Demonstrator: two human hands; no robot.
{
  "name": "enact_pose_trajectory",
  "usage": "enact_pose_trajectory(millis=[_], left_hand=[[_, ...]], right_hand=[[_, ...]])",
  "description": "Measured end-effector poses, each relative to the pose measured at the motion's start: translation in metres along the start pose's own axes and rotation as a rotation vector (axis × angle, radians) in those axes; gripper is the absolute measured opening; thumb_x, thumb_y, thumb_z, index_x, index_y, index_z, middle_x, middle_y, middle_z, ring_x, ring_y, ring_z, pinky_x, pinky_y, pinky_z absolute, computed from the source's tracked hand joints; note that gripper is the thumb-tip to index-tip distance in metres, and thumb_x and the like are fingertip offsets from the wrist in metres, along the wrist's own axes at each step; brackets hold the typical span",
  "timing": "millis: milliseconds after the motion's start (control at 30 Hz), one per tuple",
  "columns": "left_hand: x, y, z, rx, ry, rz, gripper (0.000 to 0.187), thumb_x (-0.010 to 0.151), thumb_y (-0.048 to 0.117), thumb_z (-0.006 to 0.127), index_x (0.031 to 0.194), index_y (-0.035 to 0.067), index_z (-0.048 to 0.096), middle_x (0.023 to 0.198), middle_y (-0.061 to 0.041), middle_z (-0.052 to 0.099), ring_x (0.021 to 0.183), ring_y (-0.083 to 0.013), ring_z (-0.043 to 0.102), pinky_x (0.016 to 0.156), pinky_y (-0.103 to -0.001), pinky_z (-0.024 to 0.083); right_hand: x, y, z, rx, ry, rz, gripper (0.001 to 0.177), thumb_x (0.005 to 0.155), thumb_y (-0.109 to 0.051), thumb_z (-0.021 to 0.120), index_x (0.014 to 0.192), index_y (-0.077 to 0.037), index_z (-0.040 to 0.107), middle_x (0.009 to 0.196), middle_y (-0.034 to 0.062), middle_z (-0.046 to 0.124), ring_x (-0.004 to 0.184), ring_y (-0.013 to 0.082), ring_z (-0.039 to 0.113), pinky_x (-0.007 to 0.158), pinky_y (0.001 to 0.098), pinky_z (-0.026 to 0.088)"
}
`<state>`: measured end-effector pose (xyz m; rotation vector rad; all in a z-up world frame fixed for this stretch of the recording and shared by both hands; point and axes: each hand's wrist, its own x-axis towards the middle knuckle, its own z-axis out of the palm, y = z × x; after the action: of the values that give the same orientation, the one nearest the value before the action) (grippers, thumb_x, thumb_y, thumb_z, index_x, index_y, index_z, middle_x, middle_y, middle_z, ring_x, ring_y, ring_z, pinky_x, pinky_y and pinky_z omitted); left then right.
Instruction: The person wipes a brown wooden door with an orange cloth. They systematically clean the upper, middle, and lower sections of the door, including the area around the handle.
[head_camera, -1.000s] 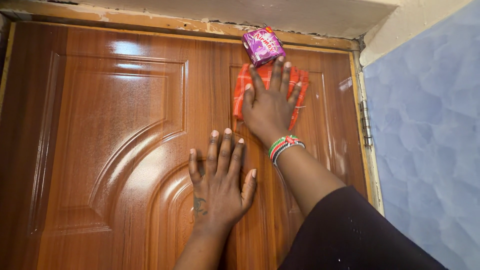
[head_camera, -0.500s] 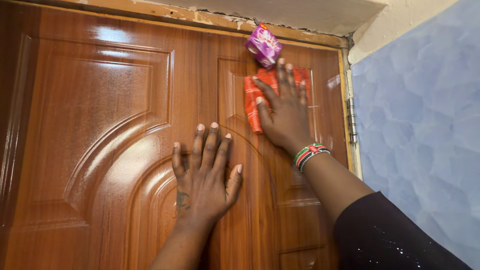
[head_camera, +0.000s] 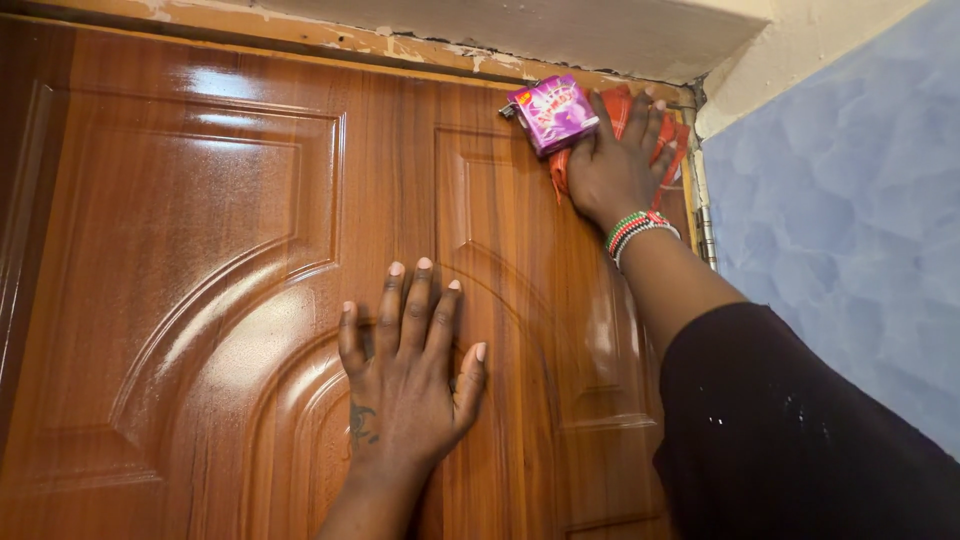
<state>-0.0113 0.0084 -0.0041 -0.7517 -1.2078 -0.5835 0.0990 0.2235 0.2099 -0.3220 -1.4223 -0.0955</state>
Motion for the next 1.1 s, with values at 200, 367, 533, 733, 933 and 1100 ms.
enact_pose_trajectory(millis=[200, 367, 533, 733, 933, 1100], left_hand=[[0.000, -0.001, 0.002, 0.003, 0.011, 0.013, 0.063, 0.099, 0.052, 0.036, 0.144, 0.012, 0.054, 0.161, -0.012, 0.037, 0.154, -0.0266, 0.021, 0.124, -0.056, 0.001], [0.000, 0.000, 0.000, 0.012, -0.006, -0.001, 0.062, 0.099, 0.052, 0.036, 0.143, 0.013, 0.055, 0.160, -0.012, 0.039, 0.153, -0.0266, 0.022, 0.124, -0.055, 0.001], [0.000, 0.001, -0.001, 0.040, -0.025, 0.003, 0.063, 0.098, 0.053, 0.036, 0.143, 0.013, 0.056, 0.159, -0.012, 0.040, 0.153, -0.0261, 0.023, 0.124, -0.055, 0.002], [0.000, 0.001, -0.004, 0.012, -0.007, 0.013, 0.061, 0.098, 0.051, 0.040, 0.142, 0.013, 0.057, 0.159, -0.011, 0.042, 0.153, -0.0261, 0.026, 0.125, -0.054, 0.003], [-0.001, 0.000, -0.006, -0.037, -0.023, 0.052, 0.060, 0.097, 0.050, 0.045, 0.143, 0.013, 0.058, 0.159, -0.011, 0.044, 0.153, -0.0266, 0.027, 0.125, -0.056, 0.005], [-0.003, 0.000, -0.007, -0.027, -0.065, 0.089, 0.060, 0.098, 0.050, 0.045, 0.143, 0.013, 0.059, 0.159, -0.010, 0.045, 0.154, -0.0259, 0.028, 0.124, -0.057, 0.009]], right_hand=[[0.013, 0.022, -0.001, 0.006, -0.039, -0.349, 0.052, 0.103, -0.033, 0.047, 0.154, -0.024, 0.050, 0.173, 0.0154, 0.009, 0.160, 0.0366, 0.004, 0.124, 0.0638, 0.004], [0.018, 0.035, -0.009, -0.030, 0.015, -0.347, 0.049, 0.106, -0.028, 0.046, 0.154, -0.032, 0.051, 0.173, 0.0110, 0.015, 0.159, 0.0342, 0.010, 0.126, 0.0602, 0.009], [0.007, 0.040, -0.015, -0.018, 0.021, -0.186, 0.050, 0.106, -0.033, 0.045, 0.156, -0.034, 0.046, 0.172, 0.0114, 0.015, 0.159, 0.0339, 0.009, 0.125, 0.0599, 0.008], [-0.026, 0.062, -0.025, -0.007, 0.009, -0.259, 0.052, 0.106, -0.033, 0.044, 0.158, -0.031, 0.044, 0.172, 0.0170, 0.014, 0.159, 0.0375, 0.008, 0.125, 0.0594, 0.007], [-0.078, 0.067, -0.032, -0.027, -0.029, -0.261, 0.050, 0.108, -0.033, 0.042, 0.157, -0.029, 0.048, 0.173, 0.0174, 0.013, 0.160, 0.0369, 0.007, 0.125, 0.0601, 0.005], [-0.109, 0.063, -0.041, -0.052, -0.050, -0.364, 0.050, 0.109, -0.032, 0.041, 0.158, -0.026, 0.048, 0.174, 0.0167, 0.014, 0.162, 0.0362, 0.009, 0.127, 0.0593, 0.006]])
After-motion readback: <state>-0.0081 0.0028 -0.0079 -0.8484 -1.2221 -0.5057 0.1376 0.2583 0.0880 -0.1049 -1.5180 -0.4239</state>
